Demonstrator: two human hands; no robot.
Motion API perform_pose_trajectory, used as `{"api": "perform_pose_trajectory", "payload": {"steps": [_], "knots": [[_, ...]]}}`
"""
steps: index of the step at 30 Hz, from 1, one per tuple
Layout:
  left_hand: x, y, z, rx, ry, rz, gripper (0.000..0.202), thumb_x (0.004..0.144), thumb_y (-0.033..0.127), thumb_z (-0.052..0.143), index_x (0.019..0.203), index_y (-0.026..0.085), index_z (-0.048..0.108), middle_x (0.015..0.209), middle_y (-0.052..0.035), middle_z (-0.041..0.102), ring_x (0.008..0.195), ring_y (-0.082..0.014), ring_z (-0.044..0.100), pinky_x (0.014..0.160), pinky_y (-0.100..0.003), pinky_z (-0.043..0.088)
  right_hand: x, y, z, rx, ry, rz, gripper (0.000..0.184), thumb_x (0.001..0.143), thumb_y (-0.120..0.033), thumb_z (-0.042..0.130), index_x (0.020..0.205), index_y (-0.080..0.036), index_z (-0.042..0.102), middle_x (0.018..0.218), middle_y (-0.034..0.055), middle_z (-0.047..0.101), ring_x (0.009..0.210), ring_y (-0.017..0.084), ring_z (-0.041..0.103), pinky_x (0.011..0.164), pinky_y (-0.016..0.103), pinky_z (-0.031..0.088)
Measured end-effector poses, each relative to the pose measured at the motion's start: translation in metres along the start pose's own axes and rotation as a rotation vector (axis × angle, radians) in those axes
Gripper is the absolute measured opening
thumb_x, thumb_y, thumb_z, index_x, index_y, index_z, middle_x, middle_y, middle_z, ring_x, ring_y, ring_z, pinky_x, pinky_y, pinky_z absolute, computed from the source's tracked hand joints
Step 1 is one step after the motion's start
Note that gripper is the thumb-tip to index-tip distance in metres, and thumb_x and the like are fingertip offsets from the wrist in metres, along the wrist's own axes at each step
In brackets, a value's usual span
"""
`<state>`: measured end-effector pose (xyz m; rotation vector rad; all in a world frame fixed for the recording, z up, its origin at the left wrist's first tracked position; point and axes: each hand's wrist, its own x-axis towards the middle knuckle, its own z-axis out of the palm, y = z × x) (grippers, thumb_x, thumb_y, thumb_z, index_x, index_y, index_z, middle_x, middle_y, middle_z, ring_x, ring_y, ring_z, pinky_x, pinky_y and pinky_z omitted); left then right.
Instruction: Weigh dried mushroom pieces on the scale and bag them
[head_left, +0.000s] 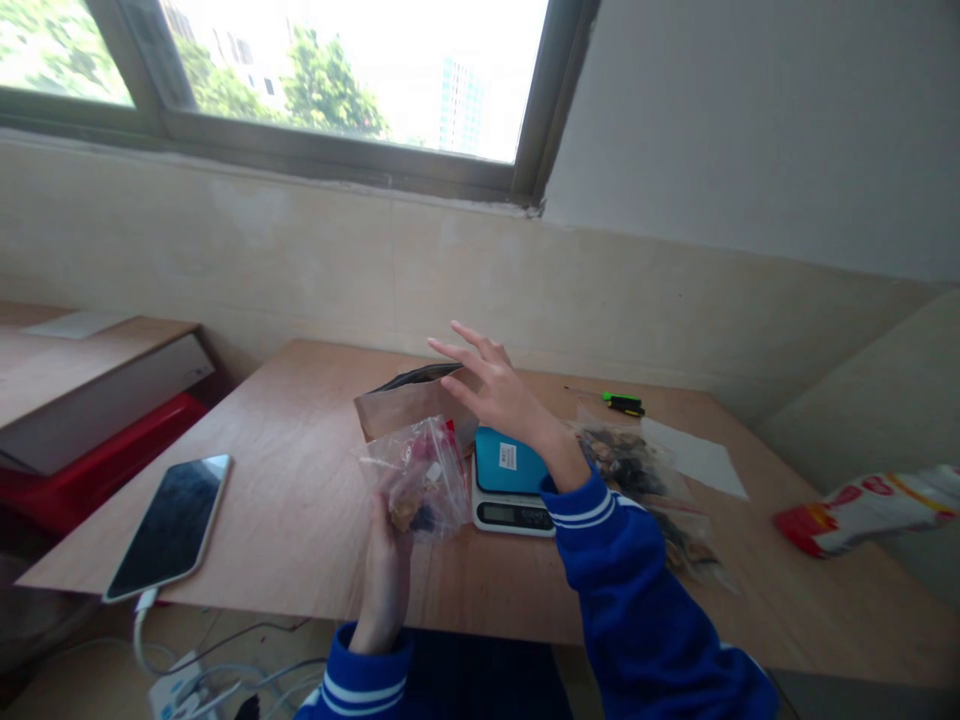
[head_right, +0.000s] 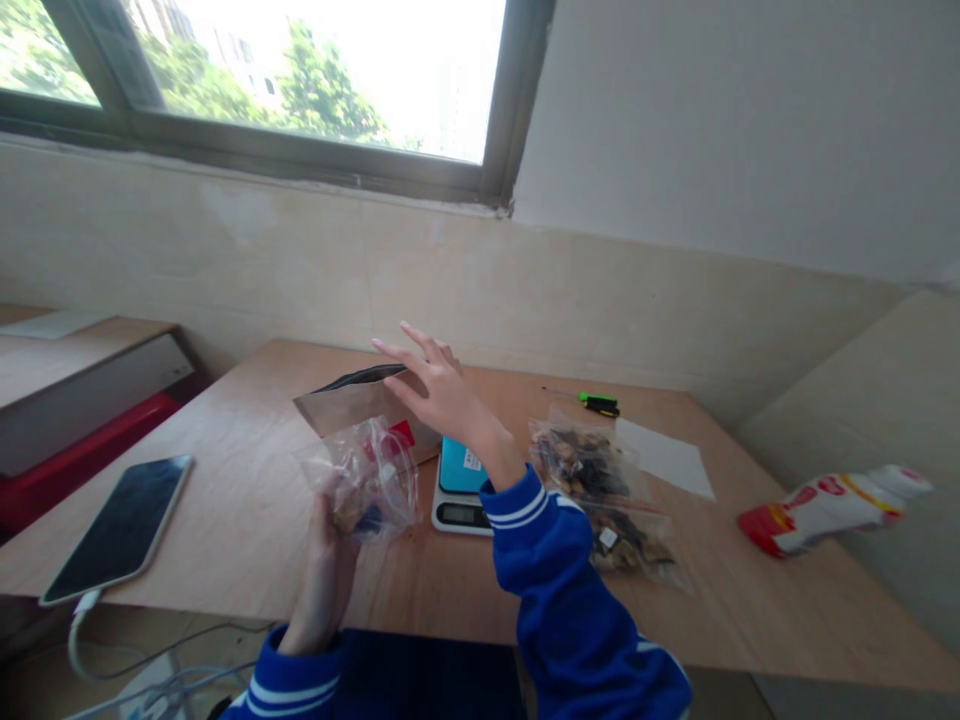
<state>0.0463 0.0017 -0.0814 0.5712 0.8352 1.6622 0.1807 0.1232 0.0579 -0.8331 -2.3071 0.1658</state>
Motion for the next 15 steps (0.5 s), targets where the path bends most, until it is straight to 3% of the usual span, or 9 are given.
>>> {"api": "perform_pose_trajectory", "payload": {"steps": [6, 9, 11, 13, 15], "knots": [[-0.002, 0.002, 0.004, 0.005, -0.04, 0.01, 0.046, 0.094, 0.054, 0.036, 0.13, 0.029, 0.051, 0.134, -0.0056, 0.06, 0.129, -0.0233, 0.049, 0.106, -0.042, 0.037, -0.014, -0.009, -0.003, 0.078, 0.066, 0.035, 0.028, 0.095, -0.027, 0.046, 0.12, -0.026, 0.06, 0.143, 0.0079, 0.043, 0.135, 0.024, 0.037, 0.114, 0.05, 0.024], [0.0, 0.004, 0.004, 0.002, -0.052, 0.035, 0.046, 0.094, 0.053, 0.035, 0.131, 0.03, 0.051, 0.135, -0.0051, 0.059, 0.131, -0.0233, 0.047, 0.107, -0.042, 0.036, -0.036, -0.022, -0.004, 0.25, 0.116, 0.103, 0.021, 0.094, -0.021, 0.046, 0.107, -0.022, 0.062, 0.123, 0.0087, 0.056, 0.12, 0.022, 0.051, 0.105, 0.043, 0.038], [0.003, 0.004, 0.003, 0.005, -0.06, 0.051, 0.048, 0.094, 0.053, 0.034, 0.133, 0.029, 0.05, 0.136, -0.0052, 0.058, 0.131, -0.0233, 0.047, 0.107, -0.042, 0.036, -0.056, -0.031, -0.001, 0.438, 0.007, 0.179, 0.016, 0.092, -0.017, 0.046, 0.095, -0.02, 0.061, 0.101, 0.0062, 0.061, 0.098, 0.018, 0.06, 0.088, 0.034, 0.049], [0.006, 0.004, 0.003, 0.016, -0.073, 0.067, 0.05, 0.094, 0.053, 0.033, 0.134, 0.028, 0.05, 0.136, -0.006, 0.058, 0.129, -0.0231, 0.049, 0.108, -0.042, 0.035, -0.077, -0.038, 0.007, 0.588, -0.163, 0.261, 0.012, 0.09, -0.015, 0.047, 0.089, -0.019, 0.058, 0.088, 0.0033, 0.062, 0.084, 0.016, 0.061, 0.075, 0.029, 0.05], [0.008, 0.003, 0.004, 0.033, -0.088, 0.08, 0.051, 0.095, 0.053, 0.033, 0.133, 0.025, 0.051, 0.135, -0.0071, 0.058, 0.127, -0.0233, 0.051, 0.107, -0.041, 0.036, -0.093, -0.042, 0.019, 0.674, -0.227, 0.364, 0.009, 0.09, -0.014, 0.047, 0.088, -0.019, 0.054, 0.084, 0.0018, 0.061, 0.077, 0.015, 0.062, 0.068, 0.028, 0.051]]}}
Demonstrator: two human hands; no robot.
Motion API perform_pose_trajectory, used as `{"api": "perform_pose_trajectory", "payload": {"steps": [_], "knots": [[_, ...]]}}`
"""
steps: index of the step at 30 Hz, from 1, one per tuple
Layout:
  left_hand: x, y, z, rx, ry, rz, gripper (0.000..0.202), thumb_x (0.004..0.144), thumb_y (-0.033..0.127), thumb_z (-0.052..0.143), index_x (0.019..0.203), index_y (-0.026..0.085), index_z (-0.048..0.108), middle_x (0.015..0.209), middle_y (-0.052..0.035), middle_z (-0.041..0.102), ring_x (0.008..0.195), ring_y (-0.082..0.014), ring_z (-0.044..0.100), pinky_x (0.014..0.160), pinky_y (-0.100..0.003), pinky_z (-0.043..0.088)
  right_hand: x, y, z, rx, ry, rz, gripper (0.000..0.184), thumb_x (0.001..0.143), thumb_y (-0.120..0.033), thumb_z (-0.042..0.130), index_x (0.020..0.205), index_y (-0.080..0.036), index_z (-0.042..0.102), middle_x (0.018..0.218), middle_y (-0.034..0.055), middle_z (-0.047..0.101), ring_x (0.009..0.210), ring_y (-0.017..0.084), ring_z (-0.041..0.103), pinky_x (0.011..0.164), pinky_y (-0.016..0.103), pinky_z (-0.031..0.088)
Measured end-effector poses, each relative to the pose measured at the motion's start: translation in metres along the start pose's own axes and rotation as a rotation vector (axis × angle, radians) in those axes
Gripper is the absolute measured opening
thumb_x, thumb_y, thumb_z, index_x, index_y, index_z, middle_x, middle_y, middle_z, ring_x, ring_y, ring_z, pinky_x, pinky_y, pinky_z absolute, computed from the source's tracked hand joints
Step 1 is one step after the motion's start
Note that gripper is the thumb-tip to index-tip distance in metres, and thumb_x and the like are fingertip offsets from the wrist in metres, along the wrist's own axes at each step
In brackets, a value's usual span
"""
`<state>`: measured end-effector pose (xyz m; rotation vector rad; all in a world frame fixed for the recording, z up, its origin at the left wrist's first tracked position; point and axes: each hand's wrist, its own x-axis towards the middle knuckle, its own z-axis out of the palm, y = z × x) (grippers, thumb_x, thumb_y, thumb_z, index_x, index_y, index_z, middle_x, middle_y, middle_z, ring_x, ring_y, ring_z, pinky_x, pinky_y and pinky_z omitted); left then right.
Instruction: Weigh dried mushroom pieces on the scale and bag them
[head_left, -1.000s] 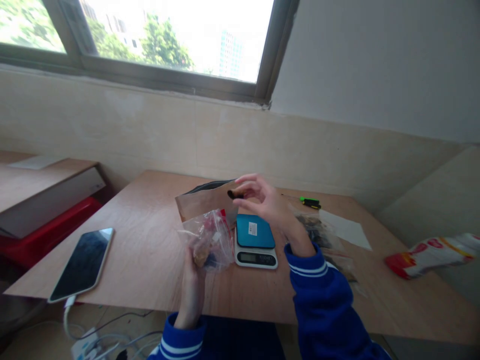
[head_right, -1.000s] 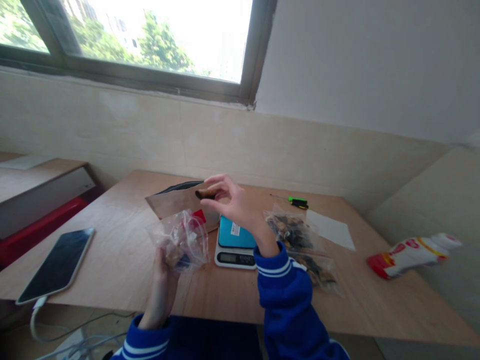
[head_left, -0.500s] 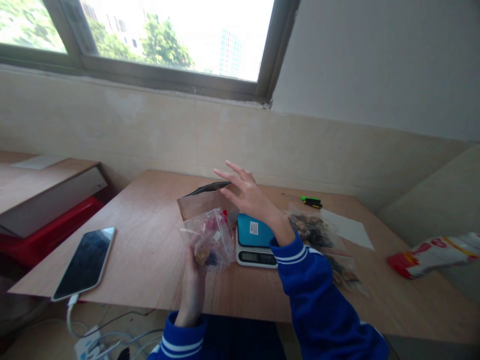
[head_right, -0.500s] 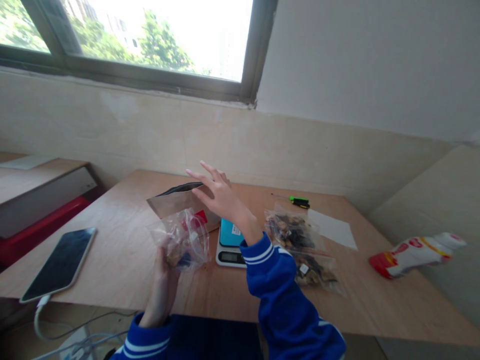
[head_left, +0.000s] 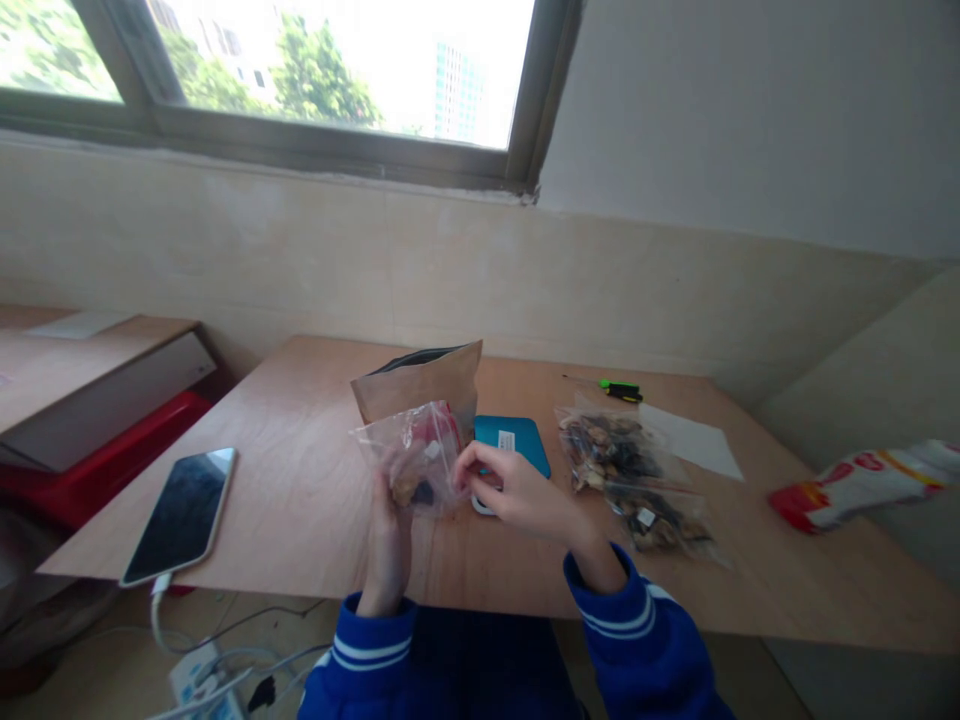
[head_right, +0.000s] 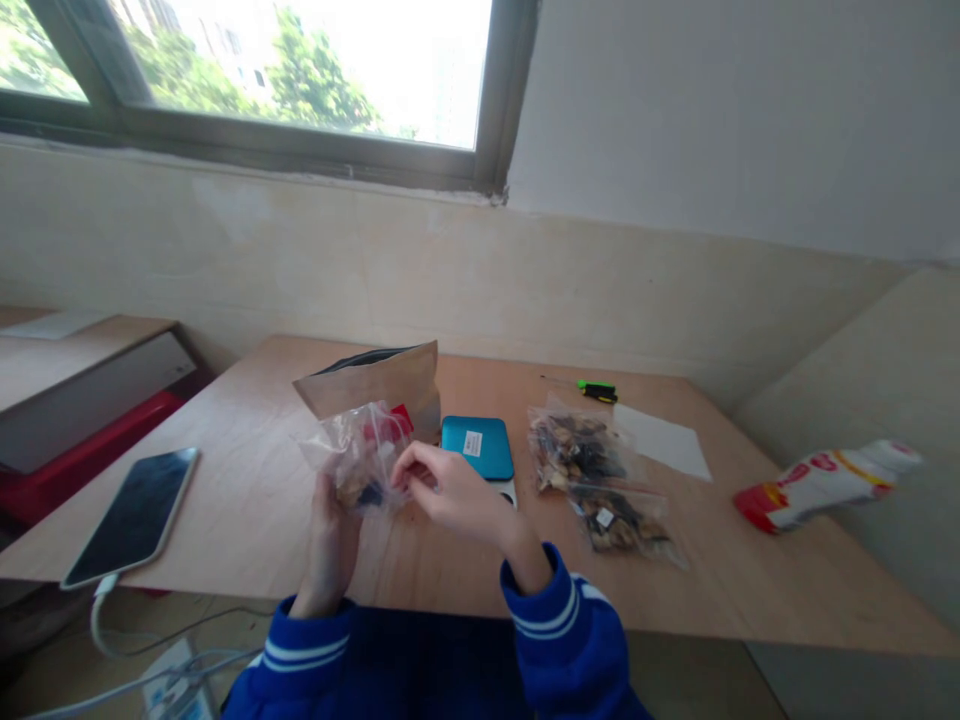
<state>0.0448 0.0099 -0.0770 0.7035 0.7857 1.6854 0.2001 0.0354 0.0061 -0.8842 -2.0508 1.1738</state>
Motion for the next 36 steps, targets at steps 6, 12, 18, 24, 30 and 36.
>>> {"api": "perform_pose_trajectory", "payload": {"steps": [6, 12, 18, 24, 30, 36], "knots": [[0.003, 0.001, 0.008, 0.202, 0.005, 0.056, 0.053, 0.093, 0.055, 0.035, 0.122, 0.02, 0.062, 0.125, -0.0082, 0.064, 0.122, -0.0229, 0.055, 0.106, -0.038, 0.038, -0.006, 0.013, 0.026, -0.047, 0.067, 0.101, 0.009, 0.088, -0.024, 0.058, 0.095, -0.021, 0.054, 0.09, 0.002, 0.062, 0.076, 0.017, 0.064, 0.069, 0.032, 0.054], [0.003, 0.0, 0.02, 0.35, 0.147, 0.152, 0.049, 0.087, 0.059, 0.046, 0.095, 0.017, 0.068, 0.091, -0.0053, 0.071, 0.09, -0.0208, 0.065, 0.083, -0.032, 0.049, 0.003, 0.018, 0.047, -0.274, 0.182, -0.059, 0.041, 0.08, -0.013, 0.065, 0.119, -0.018, 0.054, 0.124, 0.012, 0.052, 0.122, 0.024, 0.048, 0.107, 0.043, 0.038], [0.012, -0.006, 0.021, 0.365, 0.208, 0.195, 0.045, 0.083, 0.06, 0.052, 0.082, 0.017, 0.065, 0.074, -0.0014, 0.064, 0.074, -0.0178, 0.06, 0.07, -0.028, 0.047, 0.006, 0.04, 0.055, -0.225, 0.144, -0.085, 0.042, 0.08, -0.012, 0.058, 0.122, -0.018, 0.051, 0.121, 0.0114, 0.053, 0.117, 0.024, 0.05, 0.105, 0.044, 0.039], [0.014, -0.007, 0.022, 0.343, 0.205, 0.172, 0.046, 0.084, 0.06, 0.049, 0.086, 0.016, 0.065, 0.073, -0.0023, 0.065, 0.069, -0.0175, 0.06, 0.066, -0.029, 0.047, 0.002, 0.043, 0.058, -0.243, 0.168, -0.05, 0.036, 0.08, -0.014, 0.061, 0.115, -0.017, 0.051, 0.115, 0.0106, 0.053, 0.108, 0.023, 0.053, 0.1, 0.043, 0.043], [0.014, -0.009, 0.019, 0.363, 0.274, 0.202, 0.047, 0.082, 0.062, 0.051, 0.076, 0.017, 0.063, 0.069, -0.0012, 0.063, 0.068, -0.0167, 0.058, 0.065, -0.028, 0.046, 0.001, 0.04, 0.06, -0.118, 0.106, -0.038, 0.055, 0.083, -0.016, 0.059, 0.134, -0.014, 0.038, 0.132, 0.0178, 0.051, 0.123, 0.026, 0.051, 0.106, 0.045, 0.04], [0.011, -0.009, 0.016, 0.36, 0.29, 0.193, 0.049, 0.082, 0.063, 0.049, 0.073, 0.017, 0.062, 0.064, -0.0003, 0.062, 0.062, -0.0159, 0.058, 0.062, -0.028, 0.046, 0.002, 0.034, 0.051, -0.086, -0.014, -0.061, 0.04, 0.091, -0.024, 0.052, 0.131, -0.02, 0.05, 0.136, 0.0113, 0.053, 0.128, 0.021, 0.048, 0.111, 0.04, 0.033]]}}
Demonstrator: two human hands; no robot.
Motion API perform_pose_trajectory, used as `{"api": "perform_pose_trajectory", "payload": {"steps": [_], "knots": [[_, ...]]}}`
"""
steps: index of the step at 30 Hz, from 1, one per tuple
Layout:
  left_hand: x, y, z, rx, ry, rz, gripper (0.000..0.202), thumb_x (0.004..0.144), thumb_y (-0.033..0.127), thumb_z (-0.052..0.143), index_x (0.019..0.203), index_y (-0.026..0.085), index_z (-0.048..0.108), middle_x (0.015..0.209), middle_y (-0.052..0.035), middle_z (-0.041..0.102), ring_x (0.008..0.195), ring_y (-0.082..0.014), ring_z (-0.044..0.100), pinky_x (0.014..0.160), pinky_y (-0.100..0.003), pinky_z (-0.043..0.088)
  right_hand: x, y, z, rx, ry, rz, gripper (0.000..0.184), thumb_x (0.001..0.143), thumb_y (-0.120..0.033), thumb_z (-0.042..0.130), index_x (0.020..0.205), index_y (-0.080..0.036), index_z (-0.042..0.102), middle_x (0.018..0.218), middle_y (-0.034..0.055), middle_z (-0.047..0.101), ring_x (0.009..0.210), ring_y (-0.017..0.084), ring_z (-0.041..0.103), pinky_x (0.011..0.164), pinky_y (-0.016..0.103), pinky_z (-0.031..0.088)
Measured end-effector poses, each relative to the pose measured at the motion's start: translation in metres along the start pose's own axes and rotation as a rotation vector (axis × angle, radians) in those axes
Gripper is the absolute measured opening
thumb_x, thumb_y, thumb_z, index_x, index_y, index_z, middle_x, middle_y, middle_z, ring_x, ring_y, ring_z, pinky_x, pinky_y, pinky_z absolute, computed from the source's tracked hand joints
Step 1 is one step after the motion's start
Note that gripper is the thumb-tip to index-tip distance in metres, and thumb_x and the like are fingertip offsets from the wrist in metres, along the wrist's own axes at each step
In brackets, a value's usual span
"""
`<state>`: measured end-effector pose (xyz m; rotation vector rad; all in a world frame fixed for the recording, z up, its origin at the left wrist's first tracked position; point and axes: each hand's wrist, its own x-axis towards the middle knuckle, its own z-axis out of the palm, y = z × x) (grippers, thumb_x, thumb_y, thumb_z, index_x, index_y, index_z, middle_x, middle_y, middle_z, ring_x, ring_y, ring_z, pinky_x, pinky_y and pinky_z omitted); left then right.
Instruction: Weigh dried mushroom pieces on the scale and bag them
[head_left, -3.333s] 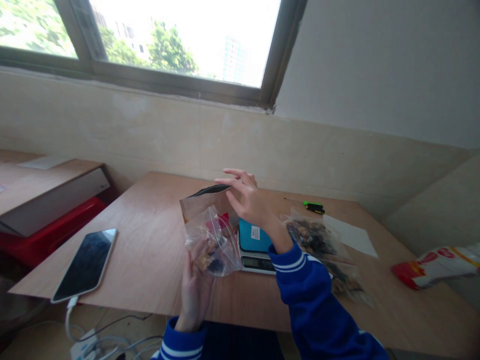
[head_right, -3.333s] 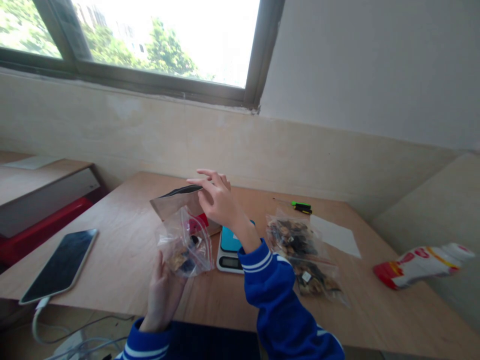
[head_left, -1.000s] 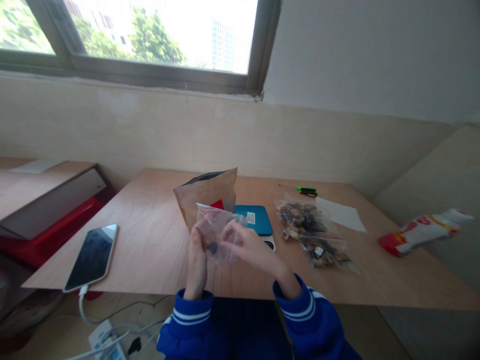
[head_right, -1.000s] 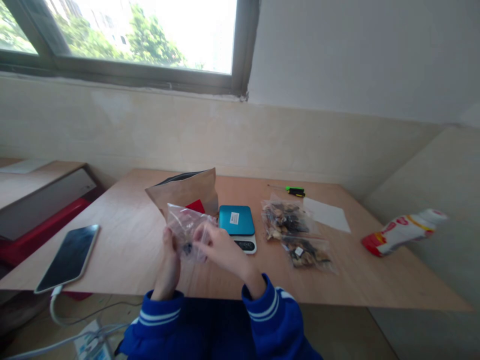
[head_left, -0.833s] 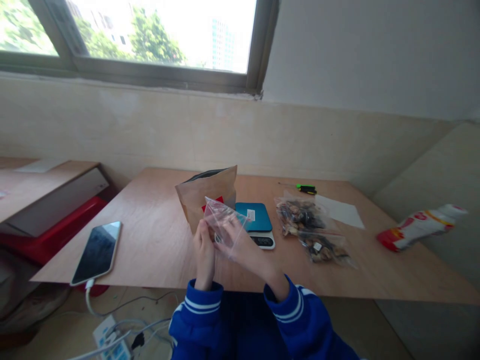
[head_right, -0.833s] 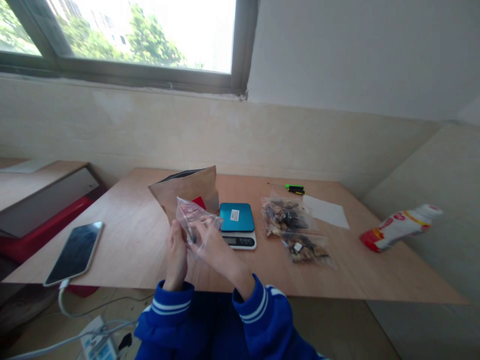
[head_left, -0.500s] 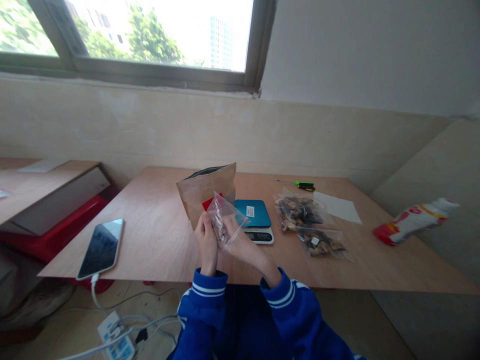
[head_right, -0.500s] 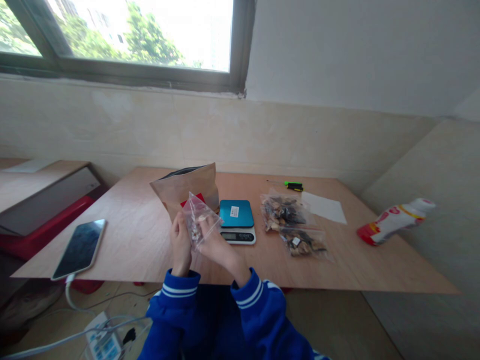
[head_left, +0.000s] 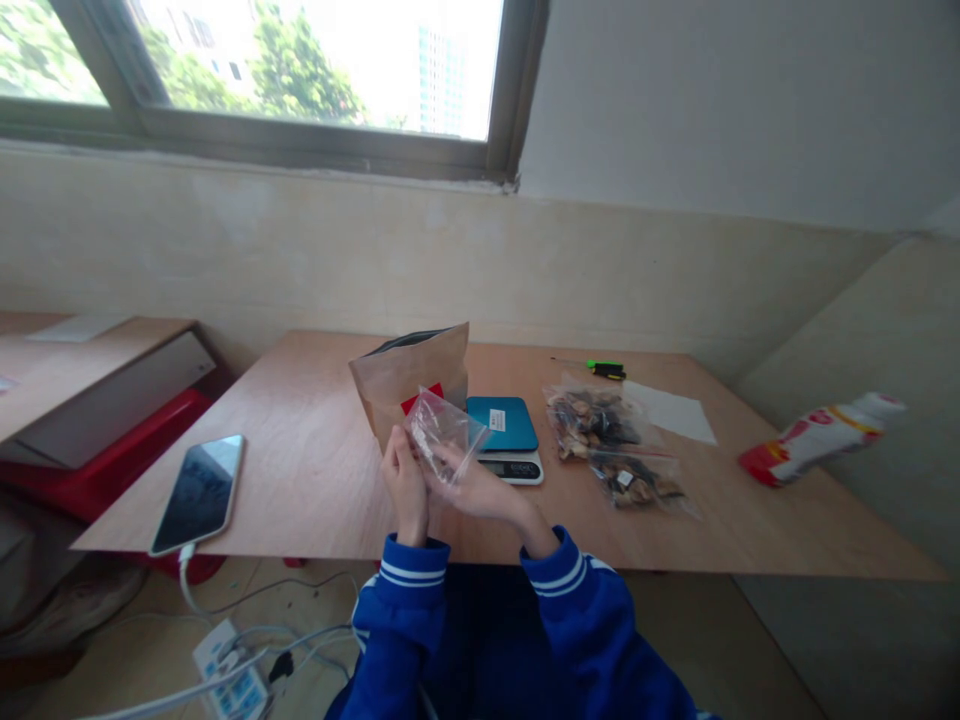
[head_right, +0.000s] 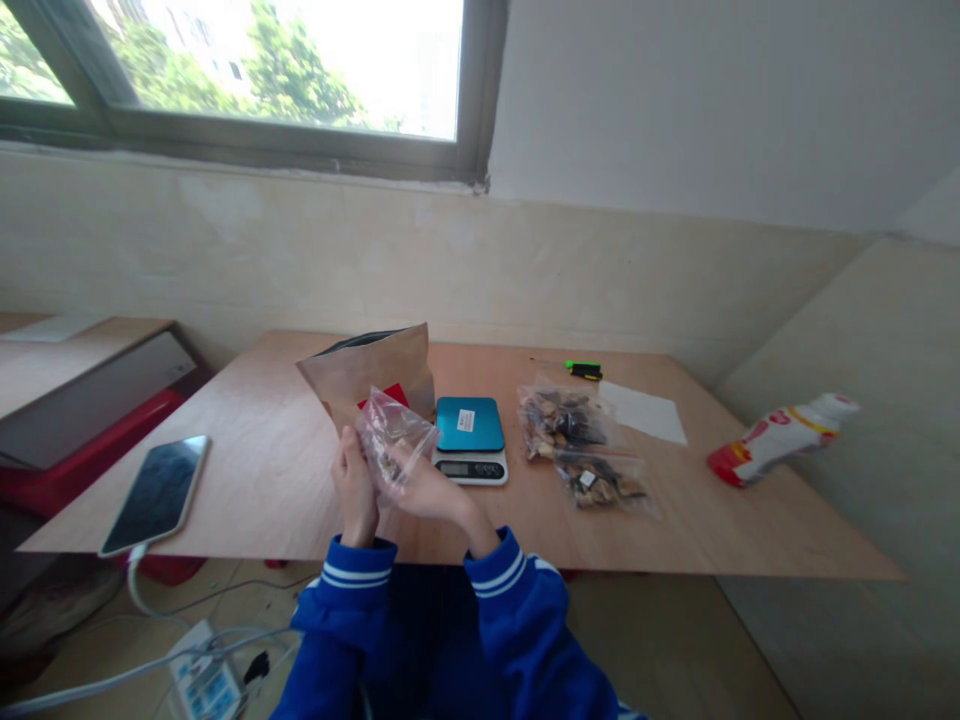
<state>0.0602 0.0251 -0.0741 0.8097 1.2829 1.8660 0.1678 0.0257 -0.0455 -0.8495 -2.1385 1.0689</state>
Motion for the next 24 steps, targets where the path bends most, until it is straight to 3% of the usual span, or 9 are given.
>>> {"api": "perform_pose_trajectory", "payload": {"steps": [5, 9, 13, 19, 24], "knots": [[-0.001, -0.007, -0.002, -0.031, 0.005, -0.019, 0.048, 0.081, 0.063, 0.052, 0.07, 0.017, 0.061, 0.059, 0.0019, 0.058, 0.059, -0.0142, 0.056, 0.058, -0.026, 0.045, -0.001, -0.001, -0.001, 0.182, -0.001, 0.1, 0.026, 0.089, -0.026, 0.056, 0.112, -0.015, 0.061, 0.111, 0.0085, 0.067, 0.104, 0.02, 0.062, 0.093, 0.035, 0.048], [-0.002, -0.011, 0.001, -0.097, -0.013, -0.079, 0.048, 0.083, 0.06, 0.052, 0.09, 0.015, 0.067, 0.08, -0.0041, 0.069, 0.077, -0.0174, 0.065, 0.071, -0.028, 0.051, -0.001, 0.001, -0.002, 0.181, 0.012, 0.149, 0.022, 0.084, -0.025, 0.061, 0.102, -0.013, 0.065, 0.1, 0.0073, 0.07, 0.091, 0.019, 0.065, 0.084, 0.032, 0.05], [-0.005, -0.009, 0.005, -0.218, -0.057, -0.172, 0.051, 0.088, 0.057, 0.045, 0.106, 0.014, 0.066, 0.103, -0.0109, 0.071, 0.095, -0.0213, 0.068, 0.084, -0.034, 0.052, -0.001, -0.004, -0.011, 0.183, 0.071, 0.211, 0.021, 0.082, -0.021, 0.06, 0.099, -0.012, 0.068, 0.096, 0.0073, 0.071, 0.084, 0.017, 0.065, 0.078, 0.03, 0.051], [-0.013, -0.003, 0.006, -0.478, -0.169, -0.335, 0.051, 0.089, 0.054, 0.047, 0.12, 0.015, 0.062, 0.122, -0.0124, 0.066, 0.113, -0.0241, 0.061, 0.099, -0.039, 0.044, 0.004, -0.006, -0.034, 0.349, 0.275, 0.157, 0.02, 0.075, -0.023, 0.068, 0.092, -0.014, 0.069, 0.095, 0.0063, 0.071, 0.085, 0.017, 0.066, 0.08, 0.031, 0.052], [-0.022, 0.002, 0.007, -0.567, -0.245, -0.343, 0.055, 0.09, 0.055, 0.045, 0.126, 0.017, 0.059, 0.127, -0.0131, 0.063, 0.119, -0.0276, 0.057, 0.102, -0.042, 0.043, 0.008, -0.011, -0.068, 0.446, 0.361, 0.073, 0.021, 0.072, -0.026, 0.073, 0.091, -0.018, 0.071, 0.093, 0.0041, 0.072, 0.087, 0.015, 0.066, 0.082, 0.029, 0.052]]}}
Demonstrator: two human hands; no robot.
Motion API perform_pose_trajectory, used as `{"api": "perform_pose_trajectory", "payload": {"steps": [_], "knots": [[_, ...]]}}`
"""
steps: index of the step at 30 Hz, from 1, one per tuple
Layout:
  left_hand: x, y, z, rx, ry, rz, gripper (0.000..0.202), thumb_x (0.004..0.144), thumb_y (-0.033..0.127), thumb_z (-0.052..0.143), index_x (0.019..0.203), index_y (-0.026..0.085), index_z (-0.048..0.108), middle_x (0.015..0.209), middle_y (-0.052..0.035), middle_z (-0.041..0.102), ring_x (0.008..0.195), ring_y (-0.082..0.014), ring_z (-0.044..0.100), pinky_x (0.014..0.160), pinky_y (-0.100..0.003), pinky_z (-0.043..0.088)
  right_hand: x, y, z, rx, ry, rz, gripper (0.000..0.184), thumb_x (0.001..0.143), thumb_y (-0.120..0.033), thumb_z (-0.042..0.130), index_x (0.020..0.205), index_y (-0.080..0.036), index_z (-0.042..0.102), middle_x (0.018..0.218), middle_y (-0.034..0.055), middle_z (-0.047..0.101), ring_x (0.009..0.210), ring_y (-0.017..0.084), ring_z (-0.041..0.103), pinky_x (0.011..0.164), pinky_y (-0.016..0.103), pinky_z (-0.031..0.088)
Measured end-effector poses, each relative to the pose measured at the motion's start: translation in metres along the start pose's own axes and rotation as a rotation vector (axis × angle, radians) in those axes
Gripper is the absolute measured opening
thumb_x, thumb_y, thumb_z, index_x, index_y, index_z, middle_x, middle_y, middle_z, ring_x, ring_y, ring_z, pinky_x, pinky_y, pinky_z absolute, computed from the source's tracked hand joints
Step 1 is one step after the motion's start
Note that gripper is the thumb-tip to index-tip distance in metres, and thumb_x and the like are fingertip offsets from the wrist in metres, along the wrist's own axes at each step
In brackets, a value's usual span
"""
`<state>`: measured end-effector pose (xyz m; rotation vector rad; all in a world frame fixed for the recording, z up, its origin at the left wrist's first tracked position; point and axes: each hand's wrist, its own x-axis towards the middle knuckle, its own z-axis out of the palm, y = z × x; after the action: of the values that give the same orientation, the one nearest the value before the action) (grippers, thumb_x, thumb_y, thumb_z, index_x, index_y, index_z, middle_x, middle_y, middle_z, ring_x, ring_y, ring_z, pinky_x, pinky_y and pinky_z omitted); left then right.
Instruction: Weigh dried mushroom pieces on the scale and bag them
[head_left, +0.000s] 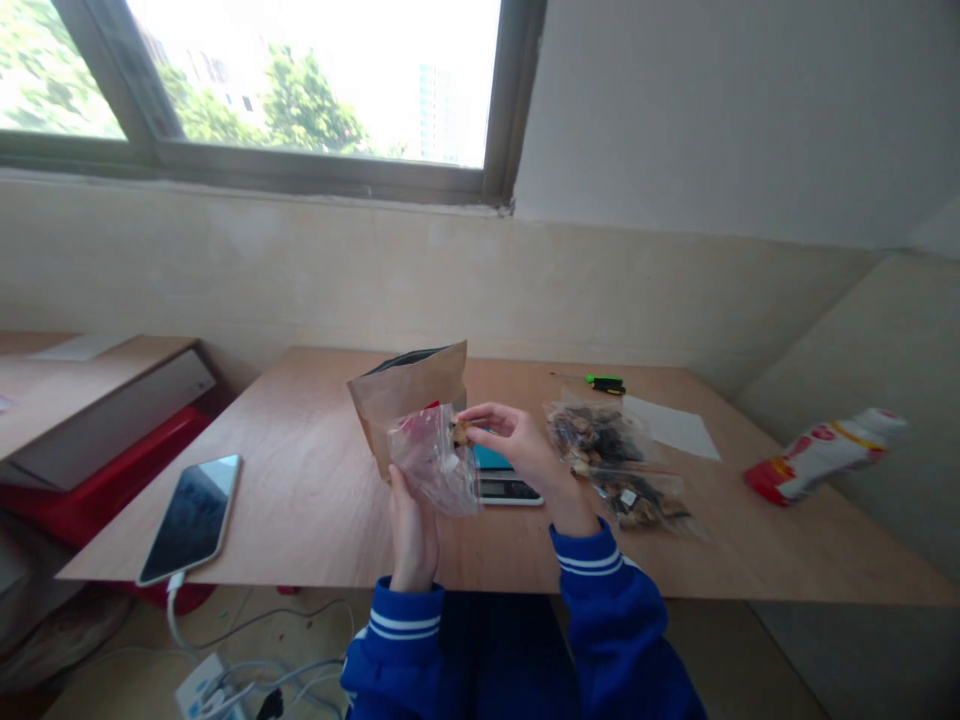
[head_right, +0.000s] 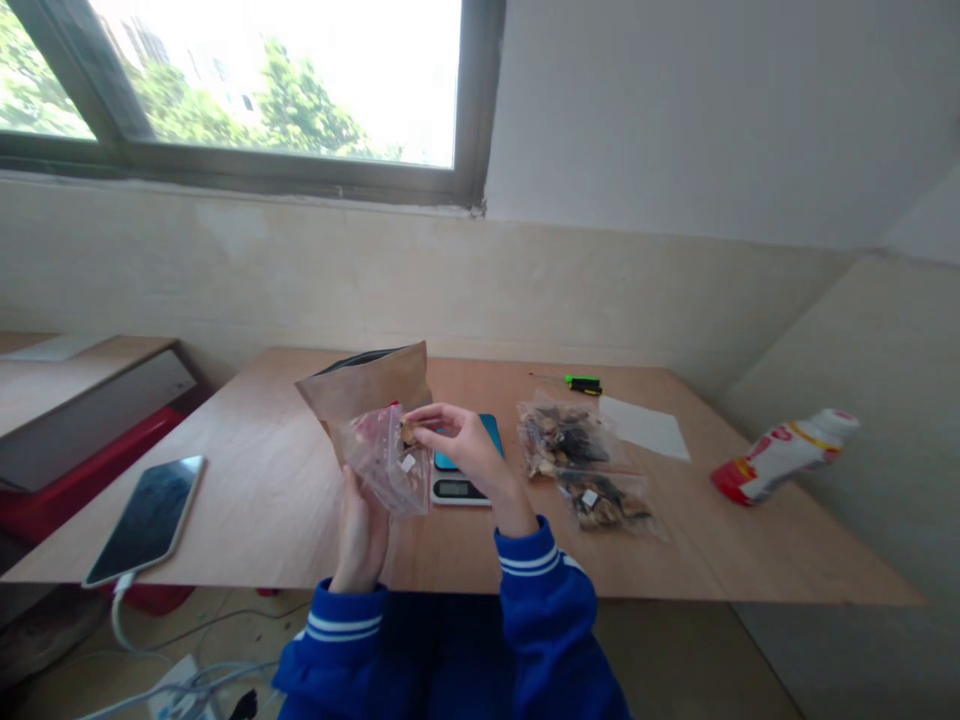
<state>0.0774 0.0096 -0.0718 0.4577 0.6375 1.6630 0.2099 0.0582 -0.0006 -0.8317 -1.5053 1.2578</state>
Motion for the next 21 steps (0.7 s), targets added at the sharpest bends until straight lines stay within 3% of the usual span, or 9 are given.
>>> {"api": "perform_pose_trajectory", "payload": {"steps": [5, 11, 17, 21], "knots": [[-0.005, 0.003, -0.004, 0.035, -0.021, -0.02, 0.057, 0.088, 0.059, 0.044, 0.125, 0.019, 0.061, 0.115, -0.0121, 0.069, 0.106, -0.0271, 0.064, 0.091, -0.041, 0.05, 0.032, -0.029, -0.01, 0.076, 0.066, -0.188, 0.018, 0.072, -0.023, 0.075, 0.089, -0.02, 0.071, 0.097, 0.0025, 0.073, 0.089, 0.013, 0.066, 0.08, 0.025, 0.052], [-0.007, 0.009, -0.002, 0.048, 0.025, -0.044, 0.058, 0.086, 0.062, 0.045, 0.118, 0.019, 0.066, 0.107, -0.0121, 0.072, 0.093, -0.0261, 0.068, 0.078, -0.037, 0.055, 0.087, -0.053, 0.02, 0.004, 0.042, -0.4, 0.016, 0.074, -0.025, 0.07, 0.09, -0.019, 0.067, 0.098, 0.0027, 0.071, 0.087, 0.013, 0.065, 0.082, 0.028, 0.052], [-0.007, 0.007, -0.002, 0.012, 0.076, -0.088, 0.058, 0.085, 0.062, 0.046, 0.115, 0.017, 0.068, 0.106, -0.0127, 0.072, 0.092, -0.026, 0.068, 0.076, -0.036, 0.055, 0.107, -0.039, 0.04, -0.211, -0.139, -0.443, 0.012, 0.077, -0.018, 0.059, 0.086, -0.016, 0.065, 0.091, 0.0037, 0.07, 0.085, 0.013, 0.065, 0.08, 0.028, 0.052], [-0.007, 0.006, -0.002, 0.015, 0.072, -0.101, 0.055, 0.086, 0.059, 0.047, 0.115, 0.018, 0.068, 0.105, -0.0123, 0.073, 0.089, -0.0252, 0.069, 0.076, -0.036, 0.055, 0.105, -0.028, 0.042, -0.325, -0.166, -0.464, 0.018, 0.08, -0.014, 0.051, 0.09, -0.013, 0.065, 0.088, 0.0042, 0.069, 0.083, 0.013, 0.063, 0.077, 0.026, 0.05]]}}
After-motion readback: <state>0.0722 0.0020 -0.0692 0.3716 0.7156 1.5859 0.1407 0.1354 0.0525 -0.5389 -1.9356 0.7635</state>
